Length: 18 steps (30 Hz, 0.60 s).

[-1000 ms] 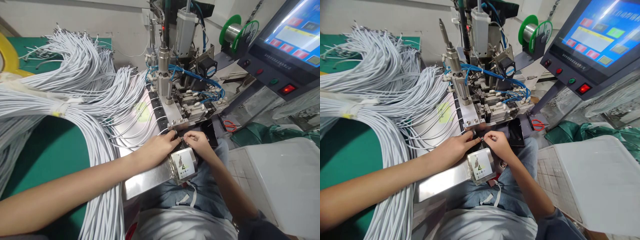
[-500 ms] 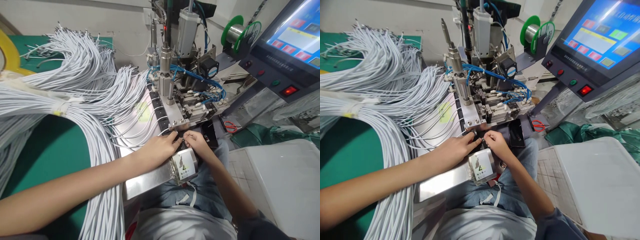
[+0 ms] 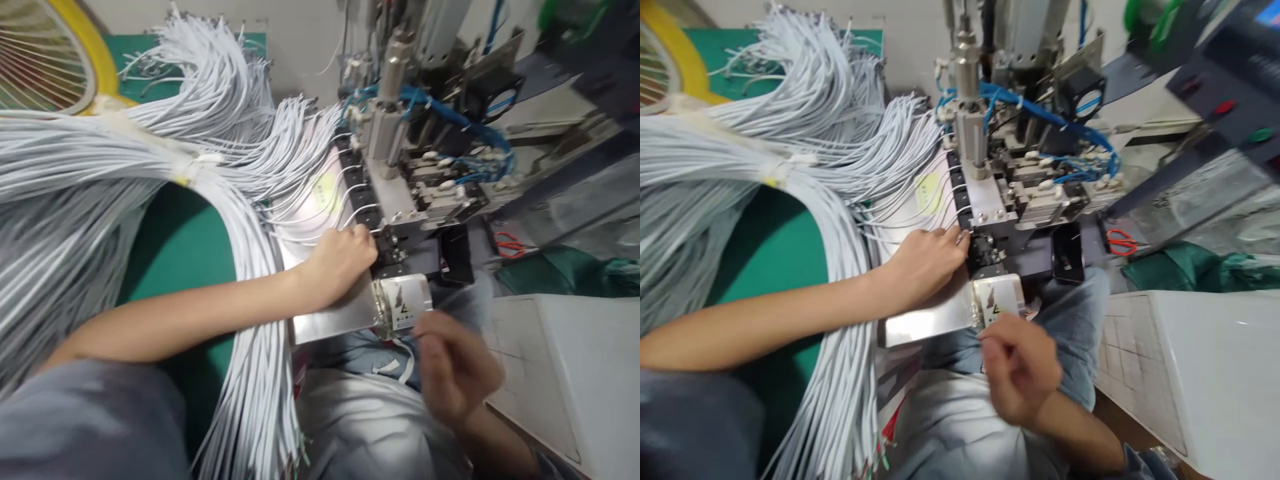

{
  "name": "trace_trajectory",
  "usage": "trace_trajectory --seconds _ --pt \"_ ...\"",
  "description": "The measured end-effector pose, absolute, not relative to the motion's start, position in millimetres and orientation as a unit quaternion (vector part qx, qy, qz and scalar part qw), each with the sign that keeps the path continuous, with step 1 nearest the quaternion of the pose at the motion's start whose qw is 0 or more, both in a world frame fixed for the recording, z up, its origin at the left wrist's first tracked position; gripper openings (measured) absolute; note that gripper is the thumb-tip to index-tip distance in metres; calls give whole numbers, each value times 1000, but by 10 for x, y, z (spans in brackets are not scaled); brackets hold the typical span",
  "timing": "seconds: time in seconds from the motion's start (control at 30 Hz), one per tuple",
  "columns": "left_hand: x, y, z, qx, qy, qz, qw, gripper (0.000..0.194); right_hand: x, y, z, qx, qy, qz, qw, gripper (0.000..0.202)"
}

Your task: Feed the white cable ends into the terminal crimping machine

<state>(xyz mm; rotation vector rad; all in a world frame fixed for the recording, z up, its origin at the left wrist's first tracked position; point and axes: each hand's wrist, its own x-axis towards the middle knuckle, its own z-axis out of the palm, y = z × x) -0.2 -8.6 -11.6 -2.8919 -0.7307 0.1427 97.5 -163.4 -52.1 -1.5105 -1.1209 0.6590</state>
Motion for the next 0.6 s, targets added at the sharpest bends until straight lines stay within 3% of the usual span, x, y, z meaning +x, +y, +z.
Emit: trace_trajectory --seconds 0.13,0.3,0.47,0.6 --pt "-9 -67 -169 -969 -234 25 75 27 408 -1689 -659 -532 -506 541 411 24" --pt "-4 -62 -205 -971 -228 5 66 25 83 -1576 -872 -453 -374 721 368 21" --pt "1 -50 -226 -974 -218 -9 65 29 80 -1593 -792 -449 -331 759 337 21" --pt "-1 -66 -212 -974 -213 -37 60 28 198 -1667 -690 -536 -433 652 317 19"
